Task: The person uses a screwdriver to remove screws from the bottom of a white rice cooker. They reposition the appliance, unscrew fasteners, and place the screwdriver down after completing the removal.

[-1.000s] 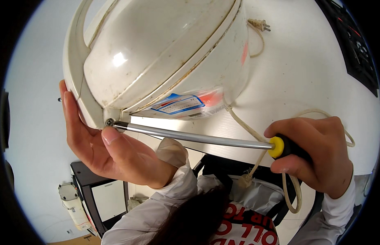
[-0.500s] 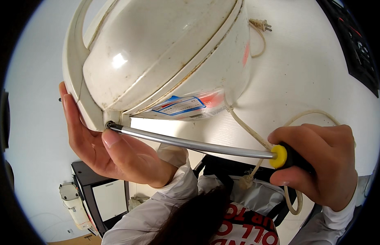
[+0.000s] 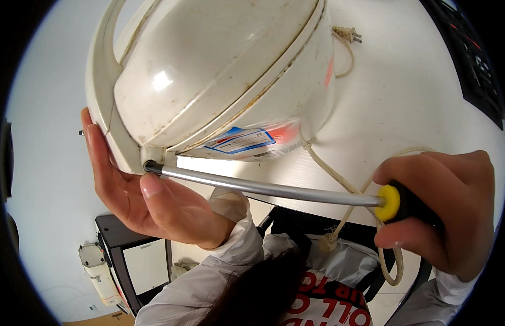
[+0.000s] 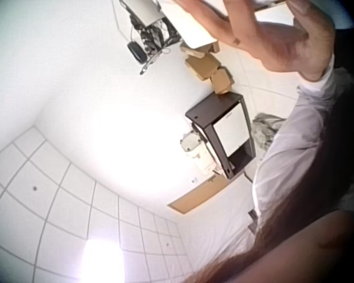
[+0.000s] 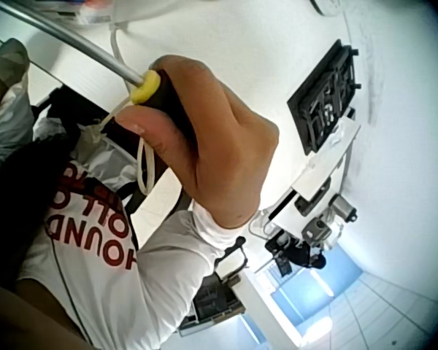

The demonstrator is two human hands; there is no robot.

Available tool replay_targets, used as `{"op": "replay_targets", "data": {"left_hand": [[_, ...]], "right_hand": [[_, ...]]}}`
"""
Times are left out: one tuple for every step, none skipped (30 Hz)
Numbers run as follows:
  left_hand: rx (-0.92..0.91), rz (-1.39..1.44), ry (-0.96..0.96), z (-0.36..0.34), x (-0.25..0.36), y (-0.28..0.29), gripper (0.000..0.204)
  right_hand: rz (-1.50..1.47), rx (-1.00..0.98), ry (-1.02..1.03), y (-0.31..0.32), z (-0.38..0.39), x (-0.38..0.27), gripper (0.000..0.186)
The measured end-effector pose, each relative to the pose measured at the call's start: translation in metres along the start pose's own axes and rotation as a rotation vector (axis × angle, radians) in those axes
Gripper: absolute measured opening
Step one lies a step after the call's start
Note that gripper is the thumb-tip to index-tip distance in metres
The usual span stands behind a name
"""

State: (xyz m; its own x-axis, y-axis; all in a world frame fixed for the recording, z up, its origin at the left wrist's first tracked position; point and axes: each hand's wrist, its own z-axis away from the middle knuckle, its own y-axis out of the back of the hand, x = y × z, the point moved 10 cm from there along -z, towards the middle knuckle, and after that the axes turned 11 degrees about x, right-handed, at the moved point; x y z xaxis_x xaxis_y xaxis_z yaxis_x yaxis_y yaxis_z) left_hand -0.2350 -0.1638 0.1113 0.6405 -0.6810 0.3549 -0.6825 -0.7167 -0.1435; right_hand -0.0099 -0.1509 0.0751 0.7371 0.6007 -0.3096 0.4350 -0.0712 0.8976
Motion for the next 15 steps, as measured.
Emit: {"op": "replay_targets", "data": {"left_hand": [[-0.004,-0.009,-0.004,0.001,0.0,0.001,0.053],[-0.009,-0.018,-0.008,0.001,-0.001,0.002,0.053],[-0.012,-0.027,-0.012,0.001,-0.001,0.003,0.053],[-0.013,-0.024,-0.009,0.0,0.0,0.002,0.053],[-0.015,-0.022,-0.007,0.0,0.0,0.002,0.053],[-0.014,-0.018,-0.002,0.0,0.001,0.002,0.053],[-0.02,-0.02,-0.004,-0.001,0.002,0.001,0.053],[-0.026,-0.021,-0.006,-0.001,0.004,0.0,0.052],[-0.037,-0.028,-0.014,-0.002,0.005,0.0,0.052],[-0.05,-0.031,-0.022,-0.002,0.007,-0.001,0.051],[-0.063,-0.035,-0.031,-0.003,0.008,-0.002,0.051],[-0.077,-0.037,-0.041,-0.004,0.009,-0.002,0.051],[-0.084,-0.042,-0.045,-0.004,0.009,-0.002,0.05],[-0.091,-0.046,-0.049,-0.004,0.01,-0.003,0.05],[-0.092,-0.051,-0.045,-0.003,0.01,-0.003,0.05]], "right_hand": [[-0.061,0.006,-0.003,-0.005,-0.002,0.003,0.066],[-0.122,0.011,-0.006,-0.01,-0.004,0.005,0.066],[-0.187,0.015,-0.03,-0.015,-0.005,0.009,0.066],[-0.202,0.022,-0.028,-0.016,-0.006,0.01,0.066],[-0.218,0.029,-0.025,-0.017,-0.006,0.011,0.066],[-0.191,0.037,0.013,-0.016,-0.006,0.009,0.066],[-0.183,0.042,0.024,-0.017,-0.007,0.009,0.066],[-0.175,0.047,0.037,-0.017,-0.006,0.009,0.066],[-0.186,0.049,0.025,-0.017,-0.006,0.01,0.066],[-0.195,0.052,0.02,-0.018,-0.006,0.011,0.066],[-0.205,0.056,0.014,-0.018,-0.006,0.011,0.066],[-0.215,0.062,0.017,-0.018,-0.007,0.011,0.066],[-0.219,0.068,0.021,-0.019,-0.007,0.011,0.066],[-0.222,0.074,0.024,-0.019,-0.007,0.011,0.065],[-0.219,0.078,0.026,-0.019,-0.007,0.011,0.065]]}}
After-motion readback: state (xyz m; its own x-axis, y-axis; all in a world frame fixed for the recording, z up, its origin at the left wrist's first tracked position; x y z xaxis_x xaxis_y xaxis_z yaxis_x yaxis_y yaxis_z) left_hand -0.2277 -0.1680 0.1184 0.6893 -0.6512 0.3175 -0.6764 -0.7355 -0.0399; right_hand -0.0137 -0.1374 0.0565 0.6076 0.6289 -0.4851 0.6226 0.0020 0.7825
